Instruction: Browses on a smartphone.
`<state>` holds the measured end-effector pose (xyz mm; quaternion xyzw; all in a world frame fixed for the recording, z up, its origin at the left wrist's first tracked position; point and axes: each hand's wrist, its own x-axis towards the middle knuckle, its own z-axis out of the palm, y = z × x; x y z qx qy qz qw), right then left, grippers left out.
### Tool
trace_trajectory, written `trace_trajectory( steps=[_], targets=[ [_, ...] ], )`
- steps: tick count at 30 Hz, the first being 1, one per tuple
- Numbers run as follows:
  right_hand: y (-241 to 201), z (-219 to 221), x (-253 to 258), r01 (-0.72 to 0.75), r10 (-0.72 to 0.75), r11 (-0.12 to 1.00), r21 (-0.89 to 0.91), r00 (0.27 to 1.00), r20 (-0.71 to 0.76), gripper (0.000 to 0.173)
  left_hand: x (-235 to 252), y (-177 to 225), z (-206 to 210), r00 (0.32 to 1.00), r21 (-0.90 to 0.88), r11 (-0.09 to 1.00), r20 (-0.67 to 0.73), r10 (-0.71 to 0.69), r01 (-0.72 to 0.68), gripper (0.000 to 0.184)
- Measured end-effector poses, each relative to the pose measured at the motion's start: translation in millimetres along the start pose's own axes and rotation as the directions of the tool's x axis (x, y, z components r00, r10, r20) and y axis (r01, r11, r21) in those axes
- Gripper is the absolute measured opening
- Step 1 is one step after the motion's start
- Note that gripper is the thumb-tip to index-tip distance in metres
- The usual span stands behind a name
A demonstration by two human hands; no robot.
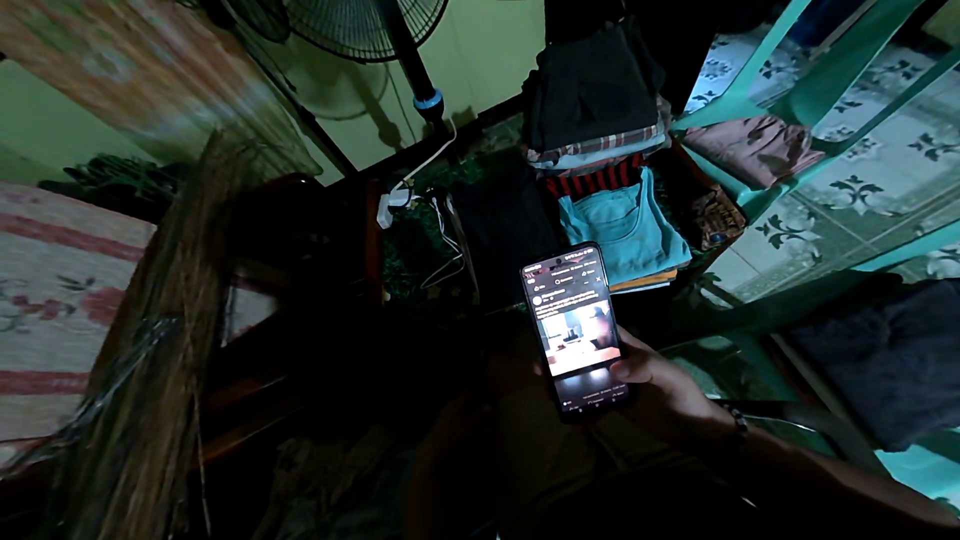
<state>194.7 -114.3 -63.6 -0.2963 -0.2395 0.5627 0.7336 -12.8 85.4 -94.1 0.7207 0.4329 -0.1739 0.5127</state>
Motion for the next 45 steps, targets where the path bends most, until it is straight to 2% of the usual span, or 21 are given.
trace_trajectory(
  steps=[2, 4, 10, 26, 33, 36, 39, 43, 45],
  targets=[
    [0.9, -4.2, 0.9, 0.005, -0.005, 1.000, 0.001, 0.999, 0.033, 0.075, 27.9, -46.3, -2.5, 0.998, -0.023, 0.998, -0.017, 0.063, -0.063, 0.038],
    [1.0, -3.8, 0.9, -0.004, 0.003, 1.000, 0.017, 0.999, 0.032, 0.074, 35.8, -59.8, -2.1, 0.996, -0.047, 0.995, -0.033, 0.085, -0.087, 0.037],
    [1.2, -0.4, -0.7, 0.008, -0.008, 1.000, -0.009, 1.000, 0.010, 0.074, 35.5, -58.1, -3.6, 0.993, 0.013, 0.994, -0.024, 0.111, -0.111, 0.037],
    [0.8, -2.3, 1.7, 0.013, -0.014, 1.000, 0.018, 0.998, 0.057, 0.072, 36.9, -62.4, -1.8, 0.994, -0.084, 0.990, -0.023, 0.108, -0.110, 0.037],
    [0.4, -3.0, 2.4, 0.007, -0.009, 1.000, 0.021, 0.997, 0.079, 0.070, 40.4, -65.2, -1.3, 0.995, -0.063, 0.993, -0.028, 0.094, -0.096, 0.037],
    [-0.5, -0.7, 1.9, 0.024, -0.024, 1.000, -0.003, 0.998, 0.062, 0.069, 28.9, -48.4, -1.4, 0.996, -0.049, 0.995, -0.023, 0.084, -0.085, 0.035],
    [-1.1, -0.7, 0.9, 0.044, -0.042, 0.998, -0.037, 0.998, 0.056, 0.066, 18.4, -32.8, -3.2, 0.992, 0.043, 0.991, 0.007, 0.125, -0.125, 0.037],
    [-0.8, -0.9, 1.4, 0.021, -0.020, 1.000, -0.015, 0.998, 0.056, 0.070, 36.2, -59.5, -1.1, 0.994, -0.013, 0.995, -0.025, 0.103, -0.103, 0.036],
    [-0.8, -1.5, 1.7, 0.025, -0.024, 1.000, -0.013, 0.997, 0.072, 0.070, 36.7, -59.7, -2.6, 0.993, -0.019, 0.993, -0.013, 0.114, -0.114, 0.037]
  ],
)
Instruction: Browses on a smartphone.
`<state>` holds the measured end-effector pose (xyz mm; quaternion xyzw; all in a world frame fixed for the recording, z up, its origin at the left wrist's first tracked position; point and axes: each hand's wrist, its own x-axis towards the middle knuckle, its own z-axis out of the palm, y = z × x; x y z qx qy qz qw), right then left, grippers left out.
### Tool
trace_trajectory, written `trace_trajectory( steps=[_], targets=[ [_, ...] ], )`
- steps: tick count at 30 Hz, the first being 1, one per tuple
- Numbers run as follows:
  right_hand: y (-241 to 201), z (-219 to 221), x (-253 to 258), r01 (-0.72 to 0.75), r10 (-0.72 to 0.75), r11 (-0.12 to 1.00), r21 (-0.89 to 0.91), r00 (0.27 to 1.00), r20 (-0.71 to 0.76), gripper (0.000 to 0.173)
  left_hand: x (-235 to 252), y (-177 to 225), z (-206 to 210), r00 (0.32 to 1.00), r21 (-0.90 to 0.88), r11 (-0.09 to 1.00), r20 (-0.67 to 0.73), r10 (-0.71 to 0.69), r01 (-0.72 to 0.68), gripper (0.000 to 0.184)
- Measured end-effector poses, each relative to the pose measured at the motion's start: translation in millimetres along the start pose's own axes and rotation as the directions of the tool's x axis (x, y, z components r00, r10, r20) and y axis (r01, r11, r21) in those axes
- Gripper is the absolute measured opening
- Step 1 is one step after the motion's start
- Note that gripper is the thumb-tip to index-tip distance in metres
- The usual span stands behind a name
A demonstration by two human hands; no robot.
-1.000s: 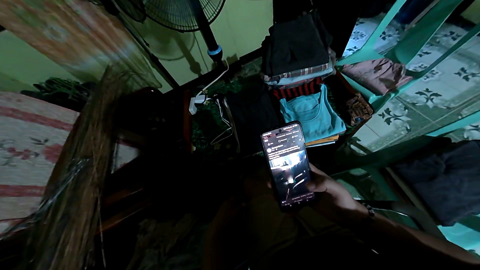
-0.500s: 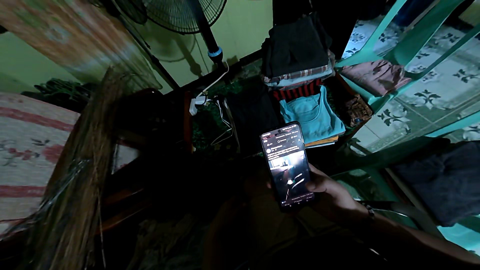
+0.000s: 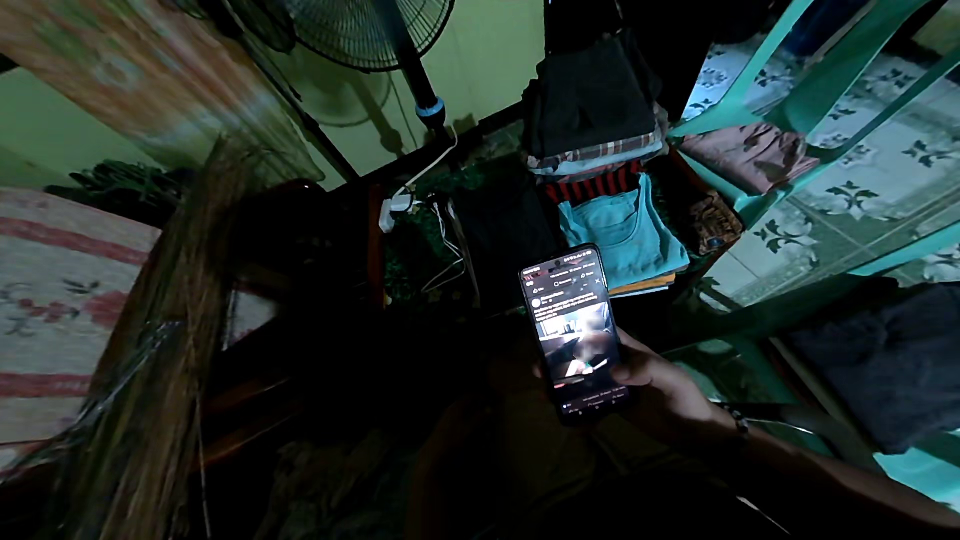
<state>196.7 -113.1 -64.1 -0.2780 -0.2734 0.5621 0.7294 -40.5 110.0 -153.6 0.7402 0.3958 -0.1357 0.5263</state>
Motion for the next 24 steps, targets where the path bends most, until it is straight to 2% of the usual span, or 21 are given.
trace_trajectory(
  steps=[4, 7, 9, 11, 14, 17, 20, 21, 23, 24],
  targets=[
    [1.1, 0.9, 0.4, -0.002, 0.002, 1.000, 0.008, 1.000, -0.022, 0.068, -6.7, 8.8, -0.6, 0.999, 0.004, 0.999, 0.001, 0.034, -0.034, 0.036],
    [0.3, 2.3, -0.8, 0.004, -0.004, 1.000, 0.008, 1.000, -0.023, 0.069, -30.2, 55.7, 5.4, 0.998, 0.010, 0.998, -0.018, -0.056, 0.056, 0.033],
    [-0.3, 2.8, -1.1, -0.003, 0.003, 1.000, 0.004, 1.000, -0.026, 0.070, -25.2, 48.7, 4.4, 0.995, 0.009, 0.995, -0.012, -0.095, 0.095, 0.035],
    [-0.6, 2.9, -2.0, -0.002, 0.002, 1.000, -0.008, 1.000, -0.029, 0.071, -10.0, 15.0, 0.4, 1.000, -0.002, 1.000, -0.005, -0.016, 0.016, 0.035],
    [-0.3, 4.1, -2.0, 0.002, -0.002, 1.000, -0.008, 0.999, -0.050, 0.072, -3.3, 4.0, 1.0, 1.000, -0.014, 1.000, -0.025, 0.013, -0.013, 0.036],
    [-0.8, 5.6, -1.5, -0.012, 0.013, 1.000, 0.022, 0.998, -0.057, 0.076, -16.1, 32.6, 3.8, 0.999, 0.007, 0.999, -0.029, -0.033, 0.033, 0.034],
    [-0.3, 4.3, -1.5, -0.009, 0.011, 1.000, 0.020, 0.998, -0.057, 0.078, -46.9, 98.2, 12.6, 0.985, 0.008, 0.987, -0.059, -0.159, 0.160, 0.034],
    [-0.2, 4.4, -1.6, -0.002, 0.003, 1.000, 0.006, 0.998, -0.059, 0.077, -52.5, 104.7, 13.7, 0.990, 0.029, 0.991, -0.062, -0.128, 0.130, 0.034],
    [0.1, 4.3, -2.4, 0.015, -0.017, 0.999, -0.030, 0.998, -0.062, 0.072, -48.9, 87.9, 7.9, 1.000, 0.100, 0.995, -0.007, 0.007, -0.006, 0.035],
    [0.1, 4.4, -2.8, 0.019, -0.021, 0.999, -0.035, 0.998, -0.061, 0.069, -45.9, 85.2, 6.3, 0.999, 0.082, 0.996, 0.008, -0.035, 0.034, 0.035]
  ],
)
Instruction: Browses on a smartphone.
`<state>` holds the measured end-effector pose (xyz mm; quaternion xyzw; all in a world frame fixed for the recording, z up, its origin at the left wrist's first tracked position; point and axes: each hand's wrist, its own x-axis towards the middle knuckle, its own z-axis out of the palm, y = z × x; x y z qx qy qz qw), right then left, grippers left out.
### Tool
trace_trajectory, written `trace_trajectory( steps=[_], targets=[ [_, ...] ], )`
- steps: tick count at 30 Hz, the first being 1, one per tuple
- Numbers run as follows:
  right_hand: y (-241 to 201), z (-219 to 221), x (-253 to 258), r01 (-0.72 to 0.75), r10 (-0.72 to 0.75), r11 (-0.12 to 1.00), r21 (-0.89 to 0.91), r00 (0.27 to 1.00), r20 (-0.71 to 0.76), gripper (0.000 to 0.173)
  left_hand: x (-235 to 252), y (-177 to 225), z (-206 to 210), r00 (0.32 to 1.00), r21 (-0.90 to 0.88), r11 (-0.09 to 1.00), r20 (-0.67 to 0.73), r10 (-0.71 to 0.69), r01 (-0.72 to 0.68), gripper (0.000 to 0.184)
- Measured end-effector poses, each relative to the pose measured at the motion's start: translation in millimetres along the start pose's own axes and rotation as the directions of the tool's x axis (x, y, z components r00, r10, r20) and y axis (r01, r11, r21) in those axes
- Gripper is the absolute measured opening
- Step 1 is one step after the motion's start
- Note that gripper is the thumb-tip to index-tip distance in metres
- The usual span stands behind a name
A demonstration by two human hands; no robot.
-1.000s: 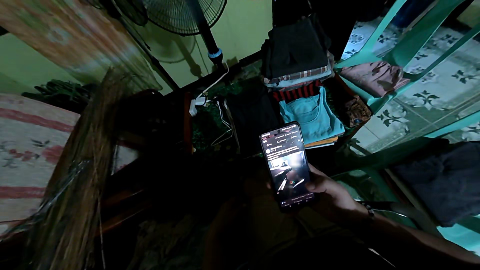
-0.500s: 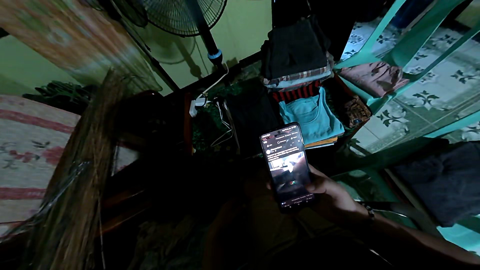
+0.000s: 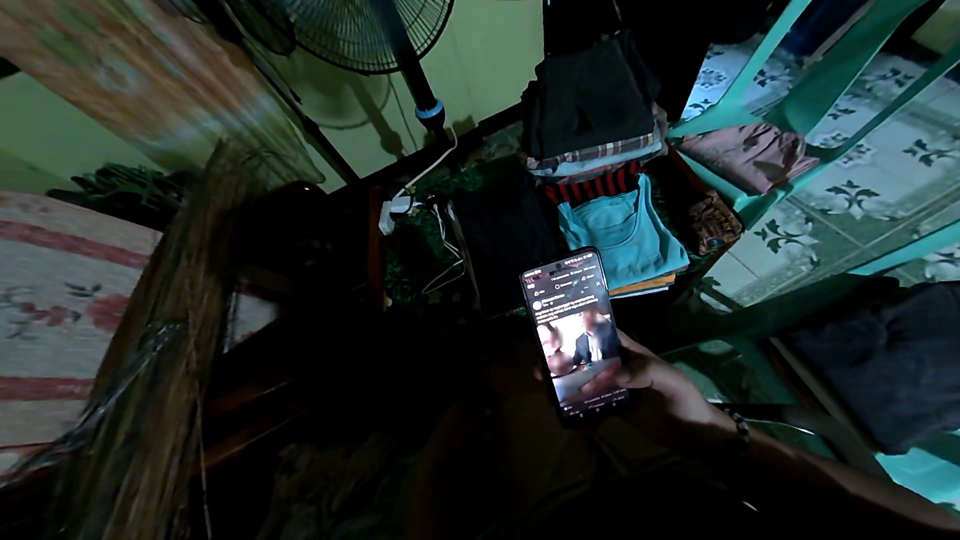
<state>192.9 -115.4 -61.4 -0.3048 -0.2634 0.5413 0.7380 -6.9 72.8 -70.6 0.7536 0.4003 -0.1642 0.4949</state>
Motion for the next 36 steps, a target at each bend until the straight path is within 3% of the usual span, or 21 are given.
trace_trajectory(
  steps=[4, 7, 11, 13, 16, 17, 20, 21, 25, 29, 36],
  targets=[
    [0.9, -2.9, 1.1, -0.006, 0.005, 0.999, 0.036, 0.999, 0.038, 0.070, 20.1, -35.3, -1.5, 0.999, 0.000, 0.999, -0.002, 0.034, -0.034, 0.036],
    [2.0, -4.7, 1.3, 0.007, -0.008, 1.000, 0.012, 0.999, 0.044, 0.071, 25.1, -37.8, 1.5, 0.996, -0.058, 0.994, -0.015, -0.091, 0.090, 0.037],
    [2.4, -2.9, 0.8, 0.010, -0.012, 0.999, 0.034, 0.999, 0.034, 0.071, 45.2, -86.1, -0.3, 0.997, -0.125, 0.989, -0.020, 0.081, -0.083, 0.036],
    [2.1, -1.9, 0.6, 0.007, -0.008, 0.999, 0.044, 1.000, 0.028, 0.070, 39.2, -74.9, 0.0, 0.996, -0.114, 0.989, -0.020, 0.090, -0.092, 0.034],
    [1.3, 0.1, 0.8, 0.008, -0.009, 0.999, 0.040, 1.000, 0.018, 0.068, 0.2, 2.0, 1.7, 0.998, -0.094, 0.994, -0.024, -0.054, 0.051, 0.030],
    [1.0, 0.7, 1.0, 0.007, -0.008, 0.999, 0.046, 1.000, 0.017, 0.068, -0.6, 2.9, 1.1, 0.999, -0.095, 0.994, -0.014, -0.051, 0.050, 0.031],
    [1.1, 0.5, 1.4, 0.005, -0.006, 0.998, 0.061, 1.000, 0.027, 0.068, 37.7, -72.0, -0.6, 0.996, -0.119, 0.988, -0.013, 0.094, -0.094, 0.033],
    [1.3, 0.3, 1.4, 0.006, -0.008, 0.998, 0.058, 0.999, 0.031, 0.068, 42.0, -79.9, -0.4, 0.995, -0.131, 0.986, -0.013, 0.103, -0.104, 0.033],
    [0.5, 2.0, 1.1, 0.006, -0.007, 0.999, 0.039, 1.000, 0.022, 0.067, 17.4, -32.5, -1.7, 1.000, -0.094, 0.996, 0.001, 0.004, -0.004, 0.032],
    [1.2, -1.5, 0.7, -0.001, 0.000, 1.000, 0.030, 0.999, 0.037, 0.069, 43.0, -78.8, 0.3, 0.998, -0.082, 0.996, -0.035, 0.044, -0.047, 0.037],
    [2.4, -3.7, 0.9, -0.032, 0.032, 0.999, 0.029, 0.999, 0.030, 0.076, 47.2, -86.3, -1.7, 0.996, -0.064, 0.994, -0.005, 0.091, -0.091, 0.038]
  ],
)
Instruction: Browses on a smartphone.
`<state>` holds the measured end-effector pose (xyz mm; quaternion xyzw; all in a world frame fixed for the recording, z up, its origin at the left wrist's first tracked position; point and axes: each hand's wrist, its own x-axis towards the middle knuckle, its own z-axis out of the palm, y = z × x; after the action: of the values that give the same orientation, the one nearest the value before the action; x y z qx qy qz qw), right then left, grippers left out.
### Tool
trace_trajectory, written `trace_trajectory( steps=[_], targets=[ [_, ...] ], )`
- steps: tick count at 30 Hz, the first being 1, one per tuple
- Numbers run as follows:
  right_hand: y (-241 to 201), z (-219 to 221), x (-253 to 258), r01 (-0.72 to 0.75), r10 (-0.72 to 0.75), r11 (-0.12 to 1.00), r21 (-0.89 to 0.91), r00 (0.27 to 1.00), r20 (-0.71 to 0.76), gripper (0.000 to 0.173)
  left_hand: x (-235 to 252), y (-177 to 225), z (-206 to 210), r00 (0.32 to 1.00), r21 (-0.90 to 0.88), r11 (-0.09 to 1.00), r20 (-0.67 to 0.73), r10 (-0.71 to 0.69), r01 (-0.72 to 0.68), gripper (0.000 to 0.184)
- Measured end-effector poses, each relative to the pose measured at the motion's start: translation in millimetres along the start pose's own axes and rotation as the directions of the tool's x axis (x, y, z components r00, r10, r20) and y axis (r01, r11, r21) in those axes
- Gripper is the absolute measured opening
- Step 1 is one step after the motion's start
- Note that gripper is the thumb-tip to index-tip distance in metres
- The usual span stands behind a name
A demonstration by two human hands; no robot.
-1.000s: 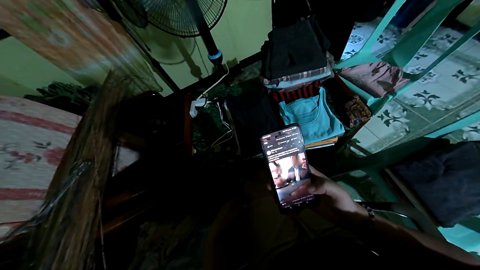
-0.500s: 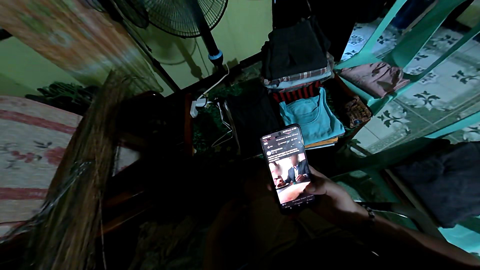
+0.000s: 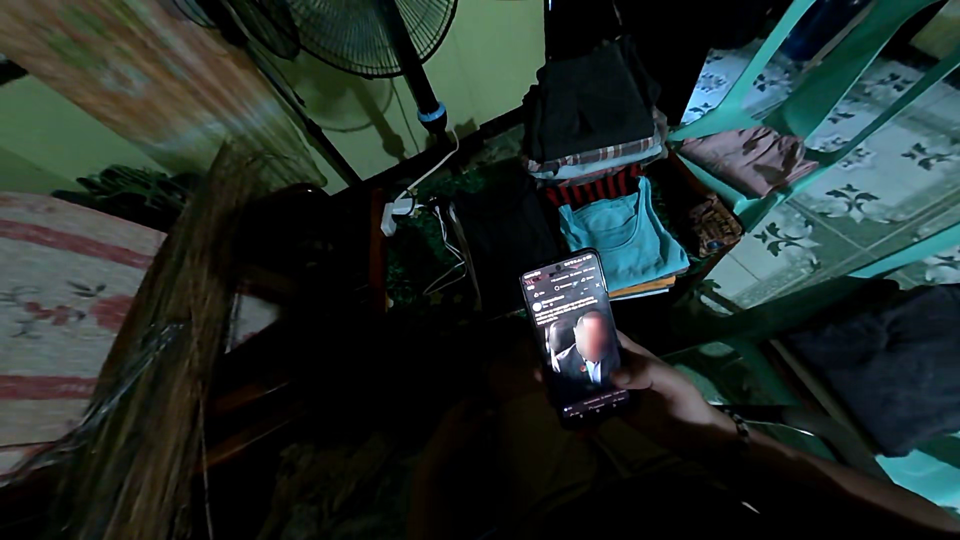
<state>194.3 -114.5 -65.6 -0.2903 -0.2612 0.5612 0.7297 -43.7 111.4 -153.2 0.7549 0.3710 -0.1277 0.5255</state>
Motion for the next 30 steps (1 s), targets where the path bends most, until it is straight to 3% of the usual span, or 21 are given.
trace_trajectory(
  steps=[4, 9, 12, 21, 23, 25, 28, 30],
  targets=[
    [0.4, -0.8, 1.3, 0.009, -0.009, 1.000, -0.017, 1.000, 0.003, 0.075, -33.9, 89.5, 10.9, 0.974, 0.011, 0.975, -0.038, -0.222, 0.222, 0.035],
    [-1.6, 4.2, 1.1, -0.008, 0.007, 0.999, 0.044, 1.000, 0.012, 0.073, -23.7, 56.3, 4.6, 0.997, -0.016, 0.997, -0.005, -0.074, 0.074, 0.035],
    [-1.9, 3.2, 1.4, -0.008, 0.008, 1.000, 0.021, 1.000, 0.002, 0.074, 2.7, -6.0, 3.1, 1.000, -0.064, 0.998, -0.013, -0.017, 0.017, 0.035],
    [-0.8, 2.9, 2.0, -0.033, 0.033, 0.999, 0.012, 0.999, -0.036, 0.077, 7.2, -10.7, 5.1, 0.998, -0.081, 0.995, -0.027, -0.059, 0.056, 0.035],
    [-1.1, 6.9, 2.1, -0.048, 0.051, 0.998, 0.030, 0.996, -0.078, 0.077, 3.0, 2.3, 6.3, 0.995, -0.017, 1.000, -0.099, 0.011, -0.013, 0.042],
    [-0.6, 8.7, 3.4, -0.036, 0.040, 0.998, 0.043, 0.995, -0.093, 0.079, -9.2, 28.8, 15.0, 0.955, -0.022, 0.987, -0.257, 0.146, -0.156, 0.045],
    [3.0, 9.8, 10.4, -0.035, 0.033, 0.999, -0.003, 0.977, -0.210, 0.084, -24.5, 72.7, 30.3, 0.800, -0.101, 0.884, -0.481, 0.358, -0.456, 0.049],
    [10.1, 6.2, 16.4, -0.050, 0.032, 0.997, -0.061, 0.959, -0.280, 0.081, -35.4, 100.2, 33.7, 0.722, -0.134, 0.799, -0.535, 0.439, -0.586, 0.063]
  ],
)
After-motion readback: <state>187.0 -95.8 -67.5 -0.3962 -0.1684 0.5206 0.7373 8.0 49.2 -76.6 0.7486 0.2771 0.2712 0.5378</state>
